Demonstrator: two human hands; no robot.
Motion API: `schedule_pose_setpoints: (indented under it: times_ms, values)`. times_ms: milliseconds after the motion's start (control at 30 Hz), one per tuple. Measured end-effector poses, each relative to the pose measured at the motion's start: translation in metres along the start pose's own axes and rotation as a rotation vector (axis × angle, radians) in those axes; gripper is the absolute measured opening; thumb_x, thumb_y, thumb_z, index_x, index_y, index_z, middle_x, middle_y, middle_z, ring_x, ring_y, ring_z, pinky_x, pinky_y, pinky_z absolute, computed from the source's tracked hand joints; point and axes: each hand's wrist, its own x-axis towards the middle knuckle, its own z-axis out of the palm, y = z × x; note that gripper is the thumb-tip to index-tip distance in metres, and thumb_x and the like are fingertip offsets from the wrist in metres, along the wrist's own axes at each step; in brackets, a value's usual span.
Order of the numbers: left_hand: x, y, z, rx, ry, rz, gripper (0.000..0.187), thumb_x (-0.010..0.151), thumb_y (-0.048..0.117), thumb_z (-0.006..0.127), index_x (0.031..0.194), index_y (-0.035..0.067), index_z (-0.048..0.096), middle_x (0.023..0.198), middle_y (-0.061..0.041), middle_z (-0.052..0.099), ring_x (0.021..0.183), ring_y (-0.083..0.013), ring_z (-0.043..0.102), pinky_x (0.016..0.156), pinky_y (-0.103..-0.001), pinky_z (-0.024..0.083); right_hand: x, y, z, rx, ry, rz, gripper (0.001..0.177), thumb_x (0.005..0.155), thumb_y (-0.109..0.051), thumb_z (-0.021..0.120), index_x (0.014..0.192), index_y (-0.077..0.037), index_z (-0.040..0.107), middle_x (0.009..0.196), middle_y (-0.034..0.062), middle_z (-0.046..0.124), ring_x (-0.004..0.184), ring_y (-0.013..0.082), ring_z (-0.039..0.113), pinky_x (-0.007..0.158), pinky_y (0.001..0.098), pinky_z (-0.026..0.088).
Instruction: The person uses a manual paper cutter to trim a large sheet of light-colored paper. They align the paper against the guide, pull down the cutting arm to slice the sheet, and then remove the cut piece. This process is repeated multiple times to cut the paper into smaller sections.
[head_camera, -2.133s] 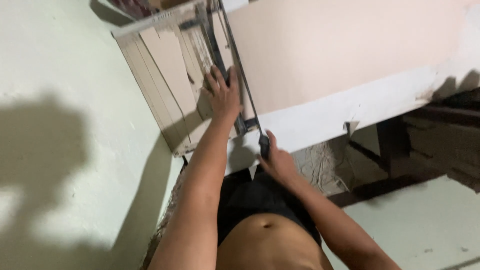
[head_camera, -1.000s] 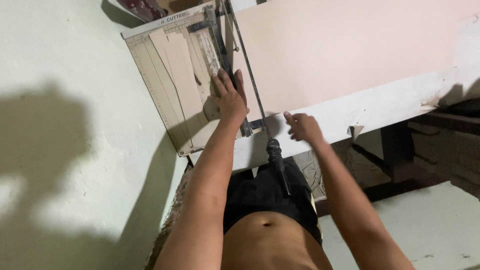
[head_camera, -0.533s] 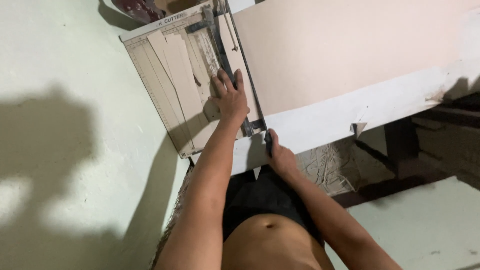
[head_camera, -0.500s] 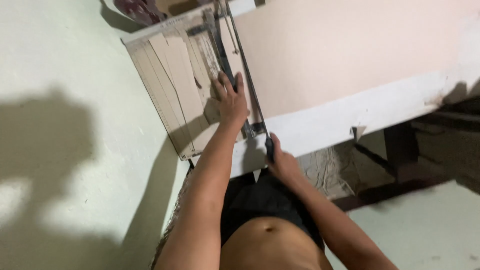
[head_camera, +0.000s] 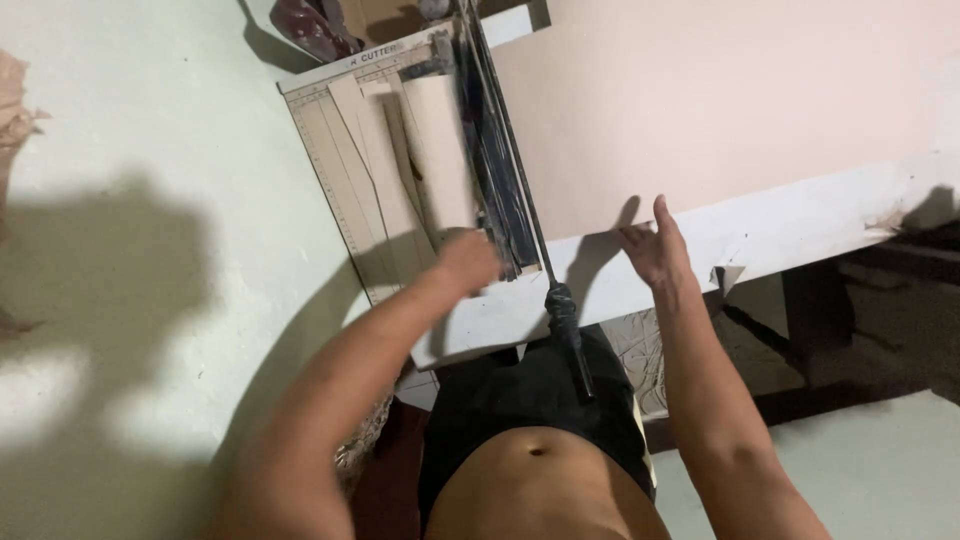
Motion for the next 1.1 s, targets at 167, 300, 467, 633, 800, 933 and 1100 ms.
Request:
schedule_pose_setpoints:
  times_ms: [167,300,467,633,800,933,1100]
  values:
    - [-0.047,-0.057,-0.022,-0.500,-0.161,-0.497,0.029,0.095,0.026,0.063,0.122,0.018,0.068,0.115,-0.010,0.069,0.113,-0.0317,0.066,0.091,-0.048,0.051,0.029,0.033,-0.072,0.021,-0.014,0.016,0.017,0.104,-0.019,0.068,0.098,-0.018,0.052,0.083,-0.0043,0.061,0.077,0.0215,0.072,0.084,0.0423,0.068]
    - [-0.047,-0.066,-0.086,-0.469,0.031,-0.531,0.055,0.104,0.032,0.057,0.155,0.025,0.038,0.148,-0.016,0.047,0.141,-0.0369,0.042,0.113,-0.056,0.036,-0.016,0.037,-0.017,-0.100,-0.034,-0.016,0.010,0.104,-0.010,0.063,0.106,-0.012,0.054,0.082,-0.0017,0.060,0.078,0.0165,0.069,0.087,0.0401,0.068]
    - [0.007,-0.040,-0.094,-0.734,0.074,-0.659,0.105,0.089,0.046,0.078,0.166,0.022,0.011,0.167,-0.029,0.007,0.154,-0.0510,0.004,0.121,-0.070,0.011,0.007,0.033,-0.009,-0.143,-0.060,-0.001,0.008,0.106,-0.010,0.059,0.113,-0.011,0.055,0.082,0.0003,0.059,0.083,0.0205,0.073,0.089,0.0402,0.068]
    - [0.039,-0.029,-0.087,-0.579,-0.095,-0.782,0.119,0.086,0.043,0.083,0.167,0.014,0.000,0.167,-0.030,-0.009,0.153,-0.0535,-0.007,0.114,-0.079,0.017,-0.017,0.016,0.025,-0.452,-0.004,0.105,0.025,0.108,-0.029,0.060,0.104,-0.005,0.064,0.081,0.0076,0.064,0.078,0.0233,0.071,0.079,0.0432,0.062]
    - [0.045,-0.028,-0.082,-0.606,-0.112,-0.792,0.120,0.085,0.039,0.084,0.165,0.011,-0.002,0.164,-0.034,-0.011,0.151,-0.0562,-0.009,0.107,-0.084,0.021,-0.173,-0.029,0.124,-1.388,-0.210,-0.169,0.076,0.102,-0.064,0.033,0.159,-0.014,0.033,0.102,0.0294,0.075,0.082,0.0437,0.076,0.078,0.0544,0.059]
    - [0.054,-0.029,-0.070,-0.572,-0.114,-0.765,0.123,0.086,0.041,0.084,0.166,0.010,-0.004,0.163,-0.036,-0.015,0.151,-0.0574,-0.009,0.107,-0.082,0.024,-0.220,0.017,0.122,-1.784,-0.303,-0.135,0.098,0.090,-0.056,0.067,0.162,-0.013,0.018,0.092,0.0239,0.078,0.076,0.0396,0.078,0.071,0.0464,0.064]
    - [0.067,-0.032,-0.046,-0.696,-0.042,-0.783,0.126,0.079,0.023,0.087,0.165,0.015,-0.004,0.163,-0.034,-0.018,0.150,-0.0565,-0.016,0.108,-0.086,0.012,-0.089,0.140,0.023,-2.005,-0.176,-0.427,0.076,0.097,-0.025,0.062,0.160,-0.008,0.023,0.101,0.0230,0.077,0.084,0.0389,0.078,0.073,0.0496,0.063]
